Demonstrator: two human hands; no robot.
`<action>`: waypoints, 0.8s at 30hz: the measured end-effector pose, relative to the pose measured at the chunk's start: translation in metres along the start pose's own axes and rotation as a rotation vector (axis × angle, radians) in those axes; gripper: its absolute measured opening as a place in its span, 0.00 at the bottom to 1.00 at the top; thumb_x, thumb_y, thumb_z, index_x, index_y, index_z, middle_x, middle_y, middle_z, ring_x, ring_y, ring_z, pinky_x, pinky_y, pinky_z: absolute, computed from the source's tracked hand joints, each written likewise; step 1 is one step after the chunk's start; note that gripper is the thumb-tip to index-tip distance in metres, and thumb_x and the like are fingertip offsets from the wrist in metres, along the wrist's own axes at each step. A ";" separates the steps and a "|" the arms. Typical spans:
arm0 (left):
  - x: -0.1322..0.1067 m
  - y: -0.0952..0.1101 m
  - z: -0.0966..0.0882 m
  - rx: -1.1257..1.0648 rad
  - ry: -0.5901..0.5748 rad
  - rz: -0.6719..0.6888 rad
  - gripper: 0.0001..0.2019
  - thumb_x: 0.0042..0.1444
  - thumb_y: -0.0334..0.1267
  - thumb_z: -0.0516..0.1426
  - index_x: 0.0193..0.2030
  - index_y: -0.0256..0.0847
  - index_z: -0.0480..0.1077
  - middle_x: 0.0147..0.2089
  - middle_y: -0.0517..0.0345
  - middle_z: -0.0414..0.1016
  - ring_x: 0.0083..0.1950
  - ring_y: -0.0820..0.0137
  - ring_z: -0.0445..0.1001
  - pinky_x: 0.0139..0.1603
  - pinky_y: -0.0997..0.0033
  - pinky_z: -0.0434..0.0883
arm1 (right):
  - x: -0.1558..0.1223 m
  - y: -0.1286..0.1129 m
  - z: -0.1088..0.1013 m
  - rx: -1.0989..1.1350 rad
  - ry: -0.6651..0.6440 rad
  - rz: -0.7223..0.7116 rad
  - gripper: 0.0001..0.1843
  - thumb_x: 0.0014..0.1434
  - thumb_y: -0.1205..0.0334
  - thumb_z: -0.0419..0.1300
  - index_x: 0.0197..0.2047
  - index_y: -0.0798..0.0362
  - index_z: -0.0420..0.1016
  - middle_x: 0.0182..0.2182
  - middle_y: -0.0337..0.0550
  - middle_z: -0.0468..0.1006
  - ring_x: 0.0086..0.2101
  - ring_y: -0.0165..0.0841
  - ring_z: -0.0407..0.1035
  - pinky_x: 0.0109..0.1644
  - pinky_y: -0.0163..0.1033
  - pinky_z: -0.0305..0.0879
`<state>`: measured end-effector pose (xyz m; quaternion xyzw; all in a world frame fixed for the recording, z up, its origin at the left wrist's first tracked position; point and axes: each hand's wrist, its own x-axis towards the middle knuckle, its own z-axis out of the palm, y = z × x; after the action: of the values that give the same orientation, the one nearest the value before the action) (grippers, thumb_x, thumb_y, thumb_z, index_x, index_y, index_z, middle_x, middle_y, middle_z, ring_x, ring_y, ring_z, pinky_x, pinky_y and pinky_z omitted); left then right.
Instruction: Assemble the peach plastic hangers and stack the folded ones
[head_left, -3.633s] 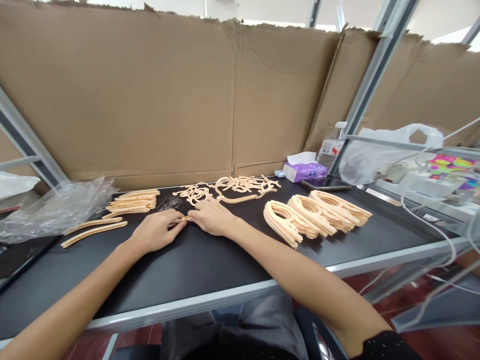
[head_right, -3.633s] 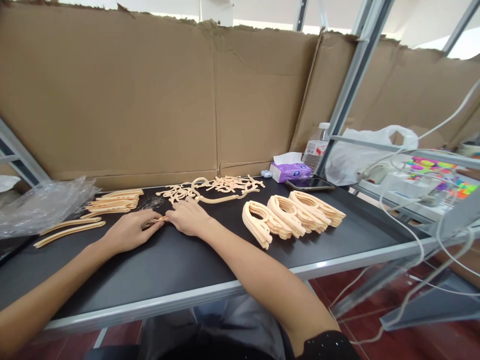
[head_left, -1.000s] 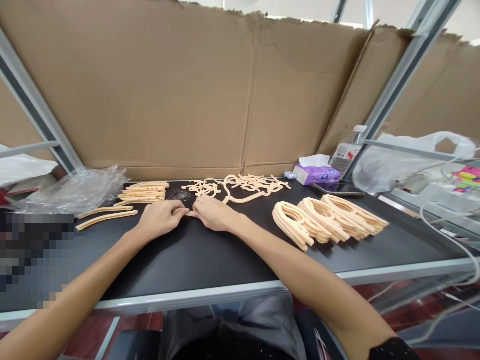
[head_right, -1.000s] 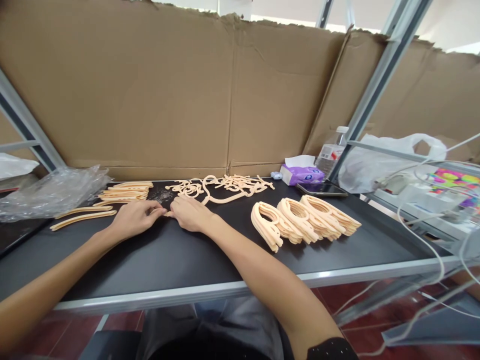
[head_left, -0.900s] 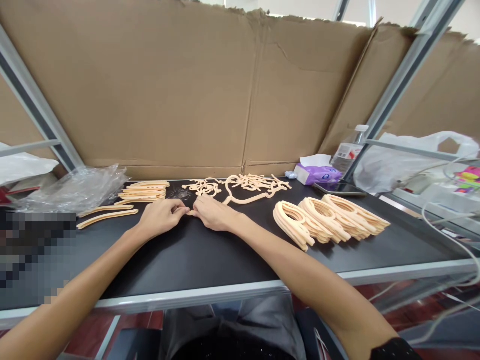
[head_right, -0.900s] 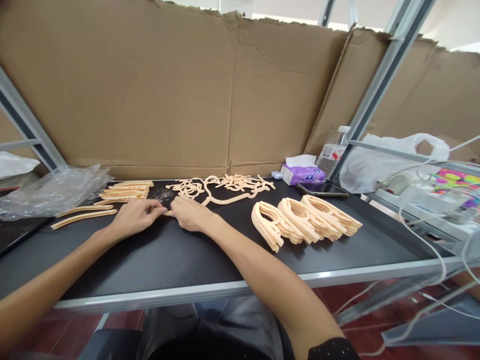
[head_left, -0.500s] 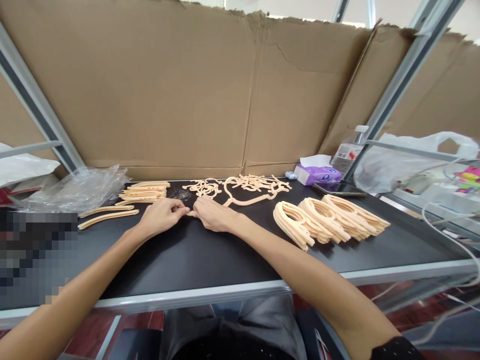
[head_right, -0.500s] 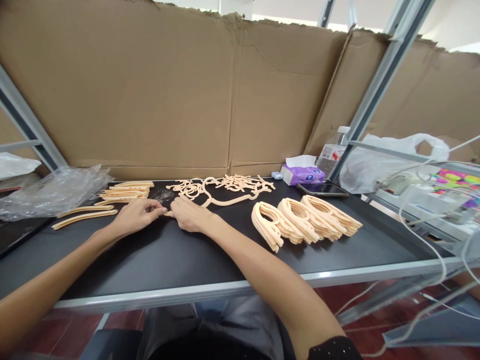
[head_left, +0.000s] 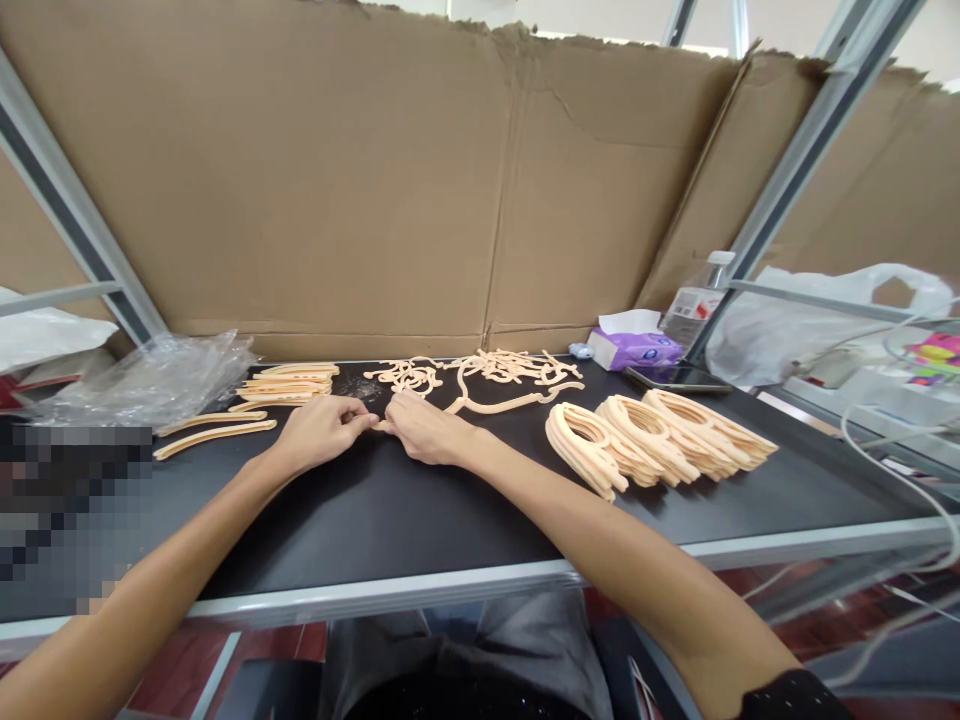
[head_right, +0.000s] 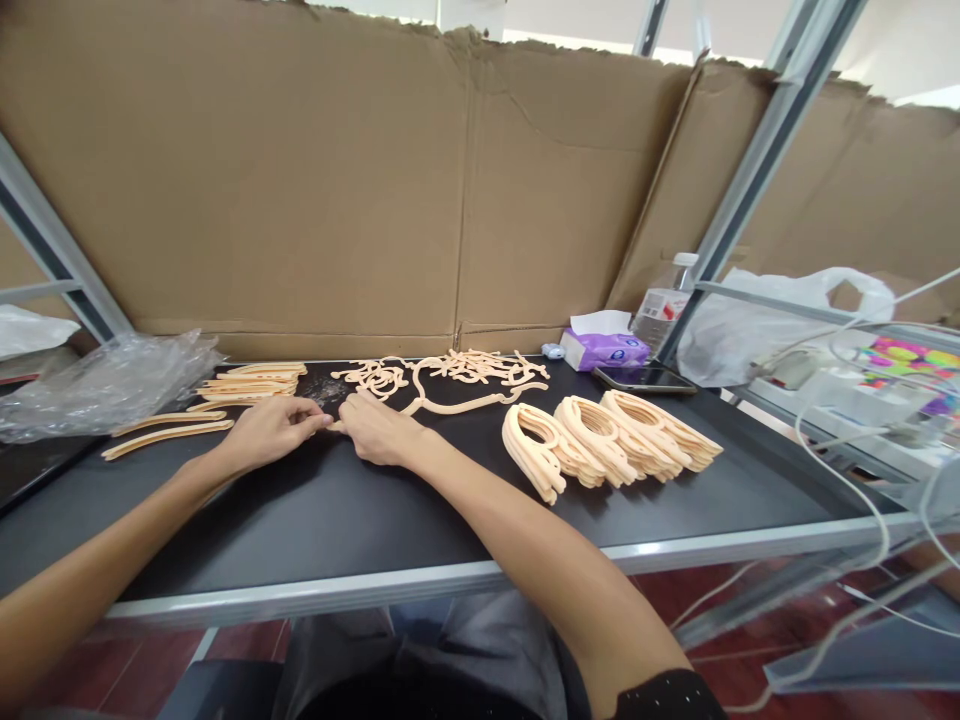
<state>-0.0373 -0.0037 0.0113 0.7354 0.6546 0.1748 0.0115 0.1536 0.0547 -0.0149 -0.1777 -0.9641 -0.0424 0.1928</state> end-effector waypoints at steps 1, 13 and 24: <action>0.000 -0.001 0.000 -0.005 -0.005 -0.004 0.21 0.56 0.56 0.50 0.33 0.44 0.78 0.29 0.57 0.79 0.32 0.63 0.74 0.30 0.69 0.60 | 0.000 0.000 0.000 -0.014 0.001 -0.005 0.07 0.68 0.70 0.52 0.36 0.57 0.67 0.37 0.51 0.70 0.41 0.38 0.63 0.49 0.43 0.64; -0.001 0.000 -0.005 0.057 0.013 0.007 0.20 0.56 0.55 0.50 0.32 0.45 0.78 0.27 0.57 0.78 0.31 0.62 0.73 0.30 0.68 0.58 | 0.000 -0.003 -0.004 -0.092 -0.011 -0.046 0.09 0.68 0.72 0.49 0.38 0.58 0.69 0.38 0.52 0.71 0.42 0.39 0.62 0.49 0.43 0.64; 0.004 -0.005 -0.007 -0.176 -0.129 0.021 0.22 0.54 0.57 0.52 0.27 0.40 0.74 0.24 0.58 0.76 0.26 0.68 0.71 0.28 0.72 0.62 | 0.001 -0.008 -0.008 -0.180 -0.016 -0.079 0.10 0.68 0.73 0.49 0.39 0.62 0.71 0.38 0.55 0.72 0.43 0.40 0.64 0.51 0.44 0.64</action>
<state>-0.0441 -0.0006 0.0177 0.7481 0.6269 0.1841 0.1160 0.1531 0.0464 -0.0073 -0.1563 -0.9642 -0.1352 0.1662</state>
